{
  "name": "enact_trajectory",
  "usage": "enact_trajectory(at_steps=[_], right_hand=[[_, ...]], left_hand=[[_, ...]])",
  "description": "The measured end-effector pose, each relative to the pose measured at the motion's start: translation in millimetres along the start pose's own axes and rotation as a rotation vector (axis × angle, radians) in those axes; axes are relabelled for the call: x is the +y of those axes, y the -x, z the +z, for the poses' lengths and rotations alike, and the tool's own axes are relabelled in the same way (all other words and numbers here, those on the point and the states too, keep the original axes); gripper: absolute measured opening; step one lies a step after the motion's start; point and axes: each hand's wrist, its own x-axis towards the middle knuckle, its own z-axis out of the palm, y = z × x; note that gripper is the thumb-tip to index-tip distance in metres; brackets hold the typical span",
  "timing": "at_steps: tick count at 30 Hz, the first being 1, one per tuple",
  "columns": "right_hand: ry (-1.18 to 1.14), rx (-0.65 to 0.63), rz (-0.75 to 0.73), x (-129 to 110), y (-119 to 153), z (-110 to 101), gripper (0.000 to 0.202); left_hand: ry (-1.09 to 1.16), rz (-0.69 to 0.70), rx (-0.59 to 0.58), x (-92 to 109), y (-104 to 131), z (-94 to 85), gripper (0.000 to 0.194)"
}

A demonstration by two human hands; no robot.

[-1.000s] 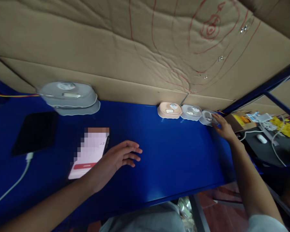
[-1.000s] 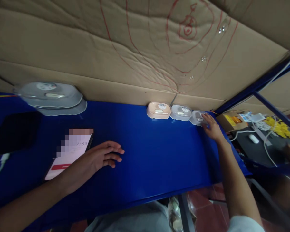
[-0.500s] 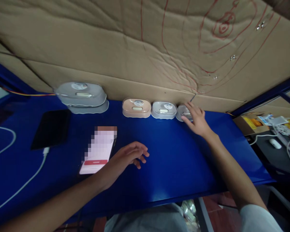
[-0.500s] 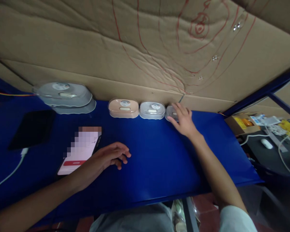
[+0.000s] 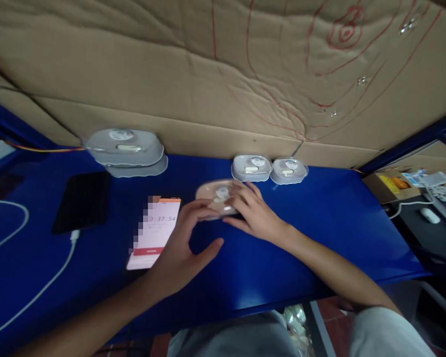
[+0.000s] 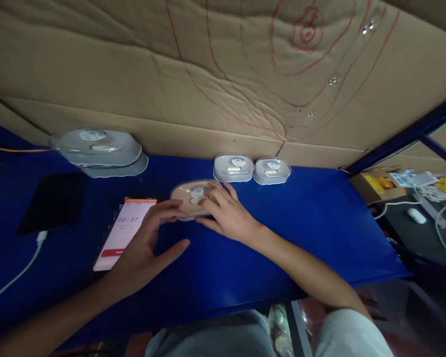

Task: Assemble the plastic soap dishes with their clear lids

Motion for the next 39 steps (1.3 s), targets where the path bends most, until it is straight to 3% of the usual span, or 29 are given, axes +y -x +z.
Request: enact_trajectory(at_steps=[3, 6, 9, 13, 18, 21, 25, 31, 35, 37, 39], right_hand=[[-0.046, 0.05, -0.036, -15.0, 47.7, -19.6, 0.028], [-0.052, 0.123, -0.045, -21.4, 71.0, -25.6, 0.035], [-0.123, 0.138, 0.053, -16.5, 73.5, -23.2, 0.039], [-0.129, 0.182, 0.234, 0.8, 68.3, -19.1, 0.035], [-0.139, 0.184, 0.314, 17.8, 65.7, -15.9, 0.032], [-0.188, 0.13, 0.257, 16.5, 65.2, -17.0, 0.035], [-0.23, 0.038, 0.046, 2.8, 67.9, -20.2, 0.048], [-0.113, -0.055, -0.098, -17.0, 71.1, -17.1, 0.059], [-0.038, -0.108, -0.131, -22.9, 70.1, -16.9, 0.07], [-0.046, -0.133, -0.147, -24.3, 69.7, -17.8, 0.065], [-0.092, -0.146, -0.158, -25.1, 69.0, -18.4, 0.057]], left_hand=[[-0.158, 0.082, -0.118, -4.7, 10.3, 8.5, 0.064], [-0.195, 0.043, -0.21, -14.5, 14.4, 16.5, 0.078], [-0.163, -0.03, -0.245, -21.1, 10.3, 18.3, 0.085], [-0.153, -0.098, -0.243, -15.4, 4.4, 14.7, 0.084], [-0.146, -0.054, -0.306, -5.8, 7.1, 13.2, 0.078], [-0.143, -0.024, -0.293, -4.7, 7.9, 12.4, 0.077], [-0.107, -0.084, -0.241, -6.8, 6.2, 10.3, 0.081], [0.047, -0.108, -0.193, -10.9, 5.0, 12.2, 0.069], [-0.05, -0.081, -0.295, -12.7, 6.4, 10.6, 0.097], [-0.168, -0.022, -0.35, -14.2, 6.4, 8.9, 0.112], [-0.285, 0.03, -0.398, -15.4, 5.9, 7.8, 0.112]])
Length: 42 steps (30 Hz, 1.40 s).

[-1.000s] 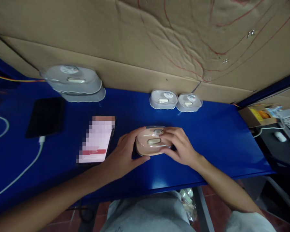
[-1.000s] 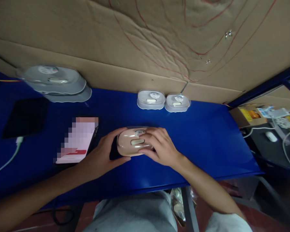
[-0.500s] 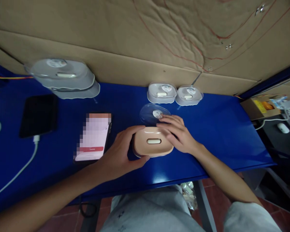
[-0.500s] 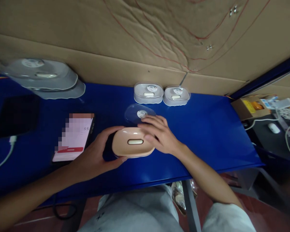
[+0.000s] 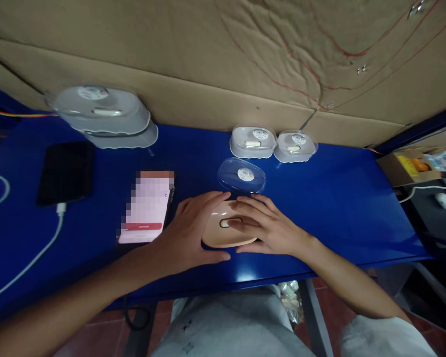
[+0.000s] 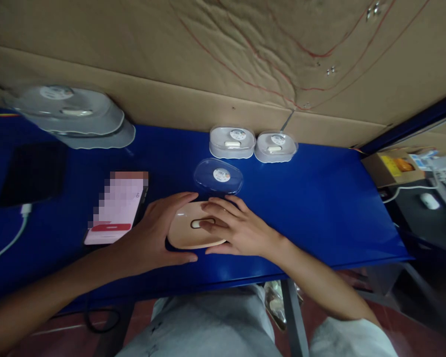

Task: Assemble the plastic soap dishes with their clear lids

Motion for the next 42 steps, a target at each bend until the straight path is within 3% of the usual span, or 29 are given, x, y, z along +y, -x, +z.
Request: enact_trajectory(at_steps=[4, 9, 14, 17, 20, 23, 25, 27, 29, 33, 37, 42], right_hand=[[-0.149, 0.08, 0.015, 0.0, -2.3, 0.0, 0.05], [-0.391, 0.228, 0.087, 3.1, -1.5, -4.2, 0.041], [-0.693, 0.409, 0.389, 10.3, 4.6, -7.0, 0.032], [-0.99, 0.606, 0.657, 16.2, 4.7, -7.1, 0.043], [-1.311, 0.778, 0.844, 25.1, 2.3, -14.4, 0.052], [-1.481, 0.872, 0.866, 34.5, 1.1, -25.2, 0.046], [-1.52, 0.905, 0.858, 36.5, 1.3, -28.4, 0.041], [-1.469, 0.905, 0.846, 32.4, 2.3, -26.5, 0.042], [-1.266, 0.851, 0.763, 23.5, 4.0, -21.2, 0.05], [-0.721, 0.558, 0.387, 4.6, 7.6, -10.2, 0.045], [-0.361, 0.331, 0.003, -1.1, 6.0, -2.9, 0.051], [-0.161, 0.266, -0.061, 2.9, 4.8, 1.4, 0.055]], left_hand=[[-0.058, -0.028, 0.001, -0.9, -0.3, -1.3, 0.105], [0.032, -0.156, 0.035, -1.7, -0.5, -5.5, 0.116], [0.001, -0.122, 0.026, -2.6, -4.3, -7.5, 0.118], [-0.006, -0.147, 0.0, -1.4, -4.0, -8.7, 0.118], [0.044, -0.182, -0.029, 3.3, -1.4, -9.9, 0.095], [0.246, -0.249, -0.03, 10.8, -0.7, -12.1, 0.061], [0.491, -0.342, -0.057, 14.9, -2.8, -14.9, 0.052], [0.782, -0.446, -0.078, 16.8, -6.5, -18.2, 0.058], [1.004, -0.506, -0.057, 16.4, -10.3, -20.4, 0.065], [1.169, -0.532, 0.032, 13.8, -13.4, -16.9, 0.063], [1.365, -0.507, 0.032, 12.9, -11.3, -5.4, 0.042], [1.56, -0.582, 0.006, 11.3, -11.6, -3.2, 0.038]])
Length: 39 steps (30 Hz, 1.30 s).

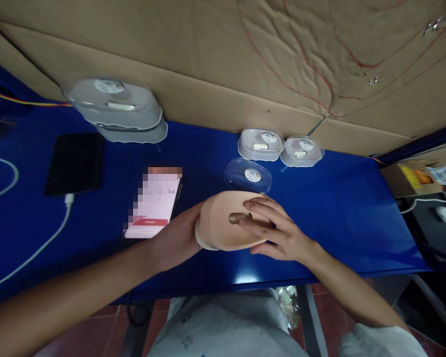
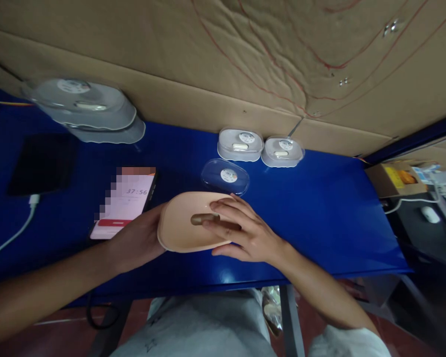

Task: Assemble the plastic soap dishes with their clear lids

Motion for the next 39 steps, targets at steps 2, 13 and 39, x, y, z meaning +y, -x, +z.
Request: enact_trajectory(at_steps=[2, 13, 39], right_hand=[[0.027, -0.006, -0.001, -0.1, 0.4, -0.3, 0.055], [0.243, -0.095, -0.043, -15.1, -6.1, -2.0, 0.059], [0.145, 0.022, 0.612, 30.7, 2.7, -2.9, 0.045]], left_hand=[[0.048, -0.079, 0.01, 4.6, 1.2, 1.1, 0.044], [-0.011, -0.041, -0.056, 7.1, 8.0, 6.8, 0.053], [-0.085, -0.068, 0.093, 12.3, 6.8, 13.9, 0.042]])
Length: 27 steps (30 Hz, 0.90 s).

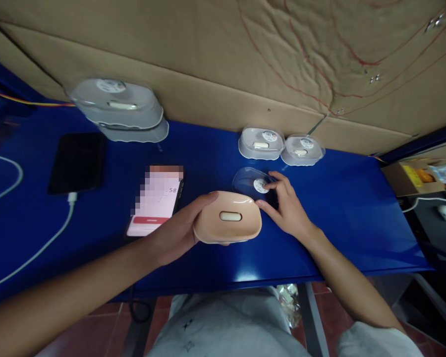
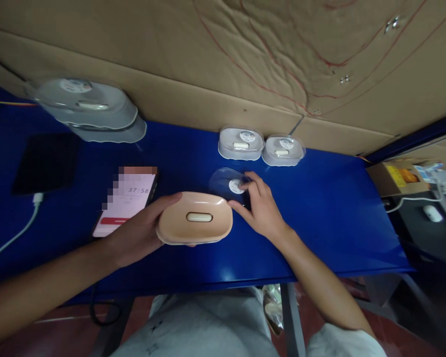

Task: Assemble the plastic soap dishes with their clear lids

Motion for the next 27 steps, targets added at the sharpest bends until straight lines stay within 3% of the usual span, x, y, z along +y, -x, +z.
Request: enact_trajectory(at_steps=[4, 9, 12, 15, 18, 23, 27], right_hand=[[0.086, -0.021, -0.003, 0.5, 0.0, -1.4, 0.048], [0.144, -0.02, 0.034, 2.0, -0.7, -0.1, 0.078], [-0.025, 0.043, 0.085, 3.3, 1.5, -2.8, 0.074], [-0.338, 0.081, 0.062, 0.2, 8.6, -3.8, 0.071], [-0.472, 0.026, -0.051, -8.8, 18.0, 0.1, 0.081], [-0.285, -0.052, -0.342, -23.3, 21.7, 6.0, 0.084], [-0.183, -0.091, -0.491, -28.0, 14.9, 4.7, 0.086]], left_hand=[[0.007, 0.033, 0.064, 1.2, 0.8, 1.5, 0.04], [0.048, 0.183, 0.057, 3.3, -2.3, -2.6, 0.038], [0.051, 0.197, 0.044, 3.4, -3.3, -4.5, 0.041], [0.029, 0.151, 0.003, 0.9, -2.8, -4.3, 0.046], [0.009, 0.107, -0.063, -3.0, -1.9, -3.3, 0.053], [-0.043, 0.117, -0.161, -7.6, 0.1, -1.9, 0.059], [-0.111, 0.114, -0.212, -8.6, 1.9, 0.1, 0.071]])
